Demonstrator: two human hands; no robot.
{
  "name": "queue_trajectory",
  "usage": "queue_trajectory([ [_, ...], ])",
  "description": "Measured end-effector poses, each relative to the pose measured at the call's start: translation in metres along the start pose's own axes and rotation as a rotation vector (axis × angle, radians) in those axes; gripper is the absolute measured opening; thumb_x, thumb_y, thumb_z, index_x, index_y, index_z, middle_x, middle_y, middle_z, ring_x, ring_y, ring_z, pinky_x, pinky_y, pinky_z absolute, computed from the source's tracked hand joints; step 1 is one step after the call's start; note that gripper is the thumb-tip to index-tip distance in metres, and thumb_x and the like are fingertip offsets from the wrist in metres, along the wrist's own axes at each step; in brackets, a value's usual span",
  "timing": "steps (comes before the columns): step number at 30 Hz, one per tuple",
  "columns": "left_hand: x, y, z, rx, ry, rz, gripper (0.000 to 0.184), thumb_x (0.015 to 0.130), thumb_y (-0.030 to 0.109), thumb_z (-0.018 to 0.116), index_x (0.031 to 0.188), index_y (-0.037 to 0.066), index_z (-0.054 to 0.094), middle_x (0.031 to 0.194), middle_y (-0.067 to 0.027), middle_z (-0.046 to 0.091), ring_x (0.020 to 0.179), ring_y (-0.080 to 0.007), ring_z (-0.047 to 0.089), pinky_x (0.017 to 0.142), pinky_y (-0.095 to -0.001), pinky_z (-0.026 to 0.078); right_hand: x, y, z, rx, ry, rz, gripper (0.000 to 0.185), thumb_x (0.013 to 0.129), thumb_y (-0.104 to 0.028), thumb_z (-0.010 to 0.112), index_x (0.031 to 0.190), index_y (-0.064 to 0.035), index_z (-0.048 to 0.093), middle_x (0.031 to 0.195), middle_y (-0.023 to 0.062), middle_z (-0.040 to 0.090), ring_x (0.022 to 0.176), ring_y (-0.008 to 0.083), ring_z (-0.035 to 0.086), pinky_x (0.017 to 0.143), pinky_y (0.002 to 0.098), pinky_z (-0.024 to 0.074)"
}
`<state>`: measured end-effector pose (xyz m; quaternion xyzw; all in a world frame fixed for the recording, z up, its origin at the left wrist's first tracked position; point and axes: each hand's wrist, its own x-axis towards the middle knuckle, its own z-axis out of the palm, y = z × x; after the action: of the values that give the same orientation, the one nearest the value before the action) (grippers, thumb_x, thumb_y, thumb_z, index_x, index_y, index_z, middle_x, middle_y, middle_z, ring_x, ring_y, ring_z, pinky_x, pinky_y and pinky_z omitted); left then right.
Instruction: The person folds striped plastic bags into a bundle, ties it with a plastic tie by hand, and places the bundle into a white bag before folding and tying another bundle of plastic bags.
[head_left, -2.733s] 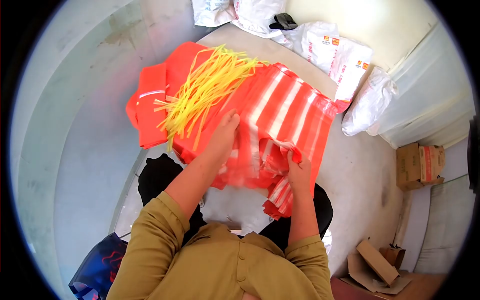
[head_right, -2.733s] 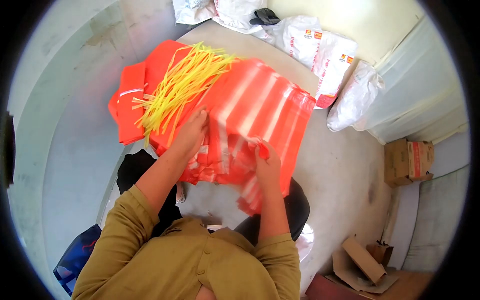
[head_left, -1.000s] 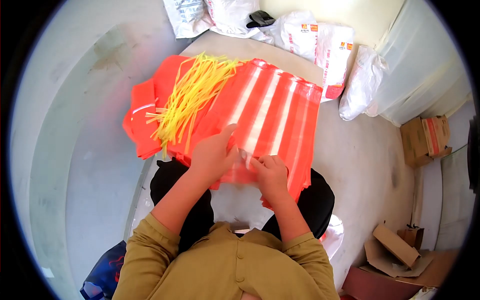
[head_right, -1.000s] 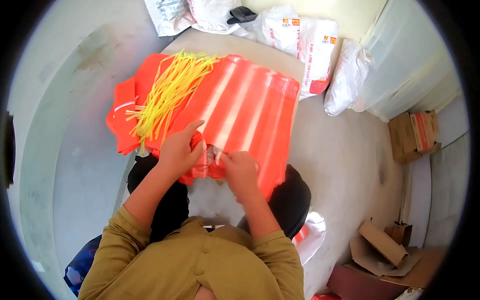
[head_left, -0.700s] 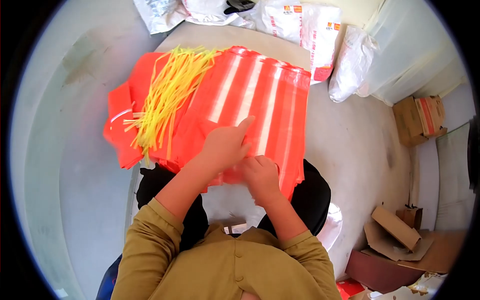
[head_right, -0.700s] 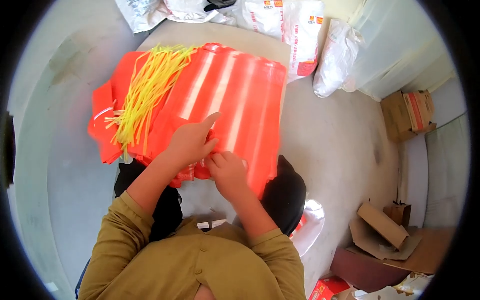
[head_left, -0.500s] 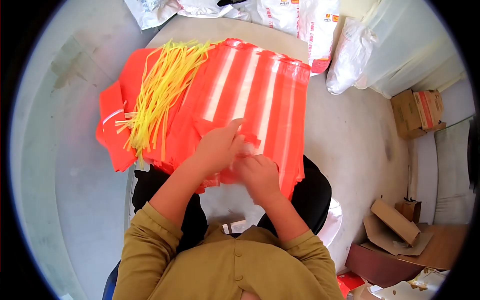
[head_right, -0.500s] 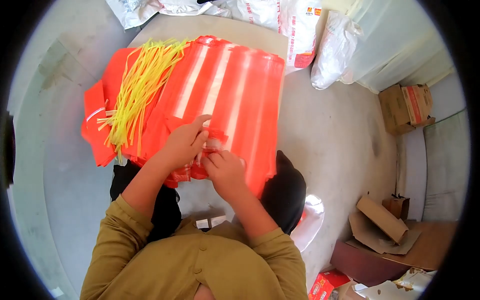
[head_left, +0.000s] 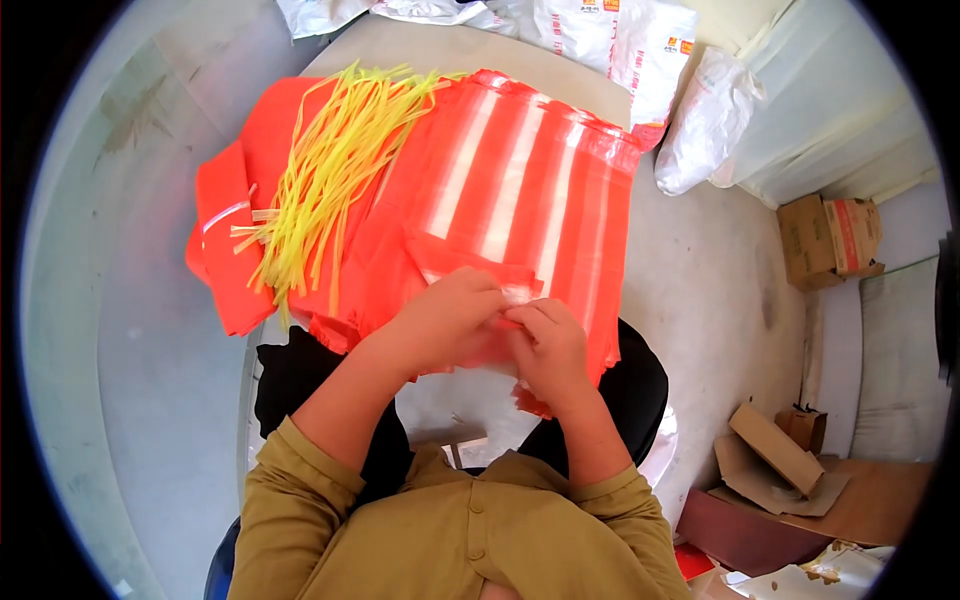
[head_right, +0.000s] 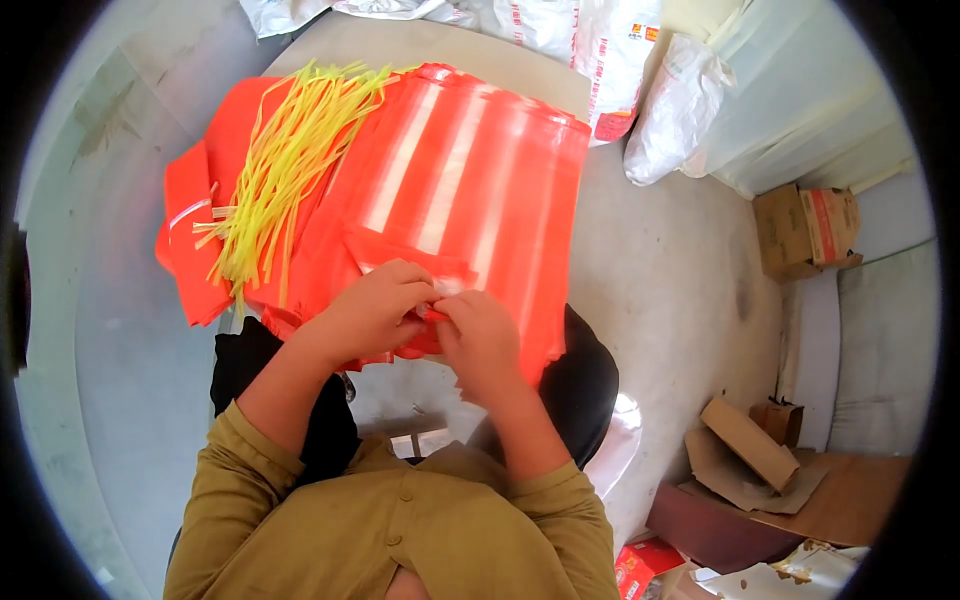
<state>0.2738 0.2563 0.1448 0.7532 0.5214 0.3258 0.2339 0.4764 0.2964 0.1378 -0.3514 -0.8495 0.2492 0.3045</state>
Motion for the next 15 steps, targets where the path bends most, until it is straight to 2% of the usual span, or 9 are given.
queue_trajectory([
  [2, 0.000, -0.003, 0.009, 0.077, 0.042, -0.010, 0.017, 0.083, 0.000, 0.069, 0.099, 0.004, 0.071, 0.102, -0.0096, 0.067, 0.103, -0.0321, 0.064, 0.086, -0.0407, 0.056, 0.001, 0.003, -0.006, 0.107, -0.067, 0.102, 0.019, 0.091, -0.014, 0.074, 0.106, -0.0037, 0.072, 0.101, 0.0108, 0.070, 0.088, 0.0291, 0.067, 0.076, 0.0394, 0.0553],
  [5, 0.000, -0.009, 0.013, 0.095, 0.027, 0.034, 0.009, 0.082, 0.004, 0.071, 0.091, 0.005, 0.069, 0.100, -0.0077, 0.068, 0.098, -0.0311, 0.064, 0.083, -0.0412, 0.056, 0.007, 0.023, -0.011, 0.449, 0.034, 0.537, 0.029, 0.095, -0.022, 0.073, 0.116, -0.0020, 0.070, 0.106, 0.0119, 0.071, 0.090, 0.0267, 0.069, 0.080, 0.0388, 0.0558],
  [11, 0.002, -0.008, 0.010, 0.195, 0.025, 0.131, 0.005, 0.081, 0.004, 0.070, 0.085, 0.005, 0.067, 0.097, -0.0084, 0.068, 0.091, -0.0311, 0.063, 0.079, -0.0417, 0.055, 0.038, 0.021, -0.008, 0.056, -0.059, 0.446, 0.039, 0.095, -0.026, 0.072, 0.126, -0.0014, 0.067, 0.112, 0.0145, 0.072, 0.096, 0.0277, 0.069, 0.087, 0.0382, 0.0559],
  [14, 0.001, -0.007, 0.008, 0.233, 0.001, 0.125, 0.007, 0.080, 0.003, 0.070, 0.086, 0.004, 0.068, 0.098, -0.0089, 0.068, 0.092, -0.0313, 0.063, 0.080, -0.0417, 0.055, 0.045, 0.021, -0.001, -0.081, -0.064, 0.234, 0.034, 0.094, -0.019, 0.072, 0.123, -0.0014, 0.068, 0.112, 0.0158, 0.072, 0.098, 0.0299, 0.069, 0.087, 0.0382, 0.0560],
  [15, 0.001, -0.006, 0.008, 0.219, 0.013, 0.123, 0.007, 0.081, 0.002, 0.070, 0.087, 0.004, 0.068, 0.098, -0.0091, 0.068, 0.093, -0.0317, 0.064, 0.080, -0.0420, 0.055, 0.047, 0.019, -0.001, -0.040, -0.083, 0.255, 0.033, 0.093, -0.016, 0.072, 0.122, -0.0017, 0.068, 0.112, 0.0160, 0.071, 0.099, 0.0308, 0.069, 0.087, 0.0388, 0.0559],
])
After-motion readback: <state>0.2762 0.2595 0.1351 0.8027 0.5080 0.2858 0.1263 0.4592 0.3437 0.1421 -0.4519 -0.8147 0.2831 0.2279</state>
